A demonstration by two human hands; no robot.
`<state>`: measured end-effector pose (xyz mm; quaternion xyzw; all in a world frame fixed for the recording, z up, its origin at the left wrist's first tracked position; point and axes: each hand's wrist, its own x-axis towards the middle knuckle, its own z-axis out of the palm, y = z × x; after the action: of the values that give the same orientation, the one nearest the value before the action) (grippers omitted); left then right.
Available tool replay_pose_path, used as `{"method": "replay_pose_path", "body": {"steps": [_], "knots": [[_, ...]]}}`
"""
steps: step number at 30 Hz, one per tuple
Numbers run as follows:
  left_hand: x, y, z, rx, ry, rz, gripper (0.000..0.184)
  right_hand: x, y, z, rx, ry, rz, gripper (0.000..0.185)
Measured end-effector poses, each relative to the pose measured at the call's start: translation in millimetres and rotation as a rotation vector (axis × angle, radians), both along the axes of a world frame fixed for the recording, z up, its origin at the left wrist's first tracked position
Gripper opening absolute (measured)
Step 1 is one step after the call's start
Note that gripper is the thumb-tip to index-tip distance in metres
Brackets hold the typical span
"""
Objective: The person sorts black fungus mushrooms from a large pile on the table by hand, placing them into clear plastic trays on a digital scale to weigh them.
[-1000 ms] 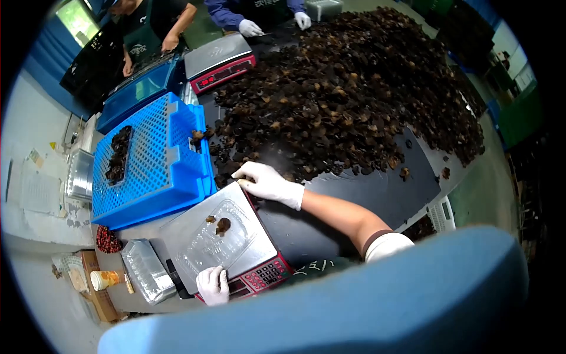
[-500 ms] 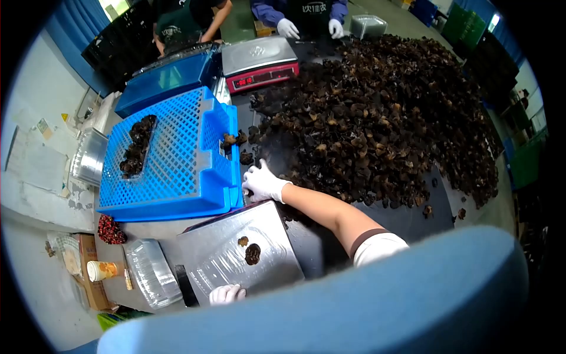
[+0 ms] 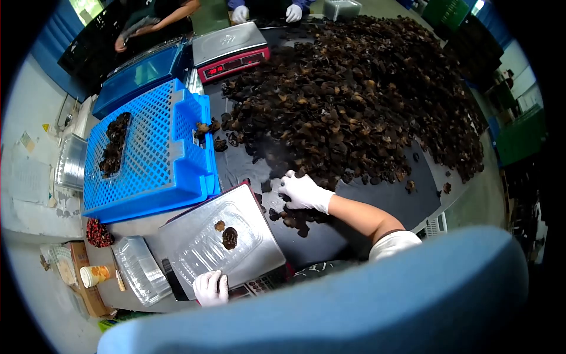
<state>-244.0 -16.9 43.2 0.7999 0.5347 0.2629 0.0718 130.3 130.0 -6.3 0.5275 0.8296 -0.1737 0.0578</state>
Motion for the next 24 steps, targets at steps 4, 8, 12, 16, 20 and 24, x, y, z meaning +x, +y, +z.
{"method": "replay_pose_path", "body": {"steps": [4,8,12,16,20,24], "knots": [[-2.0,-5.2,4.6,-0.048,0.041,-0.019,0.028,46.3,-43.0,2.8,0.146,0.054,-0.006,0.037],[8.0,-12.2,13.9,0.021,0.009,0.058,0.042,83.8,-87.3,21.6,0.373,0.222,-0.131,0.035],[54.7,-17.6,28.4,0.058,-0.272,0.018,0.037,118.4,-120.8,-3.3,0.563,0.192,-0.578,0.040],[147.8,-10.1,34.8,-0.136,-0.483,-0.220,0.036,107.0,-152.5,-24.3,0.456,0.163,-0.660,0.055],[238.4,6.8,-8.0,-0.166,-0.115,-0.407,0.063,93.7,-189.6,-10.0,0.307,0.226,-0.353,0.050],[283.8,4.2,-82.7,-0.275,0.298,-0.409,0.075,112.4,-227.0,-14.2,0.431,0.175,-0.425,0.038]]}}
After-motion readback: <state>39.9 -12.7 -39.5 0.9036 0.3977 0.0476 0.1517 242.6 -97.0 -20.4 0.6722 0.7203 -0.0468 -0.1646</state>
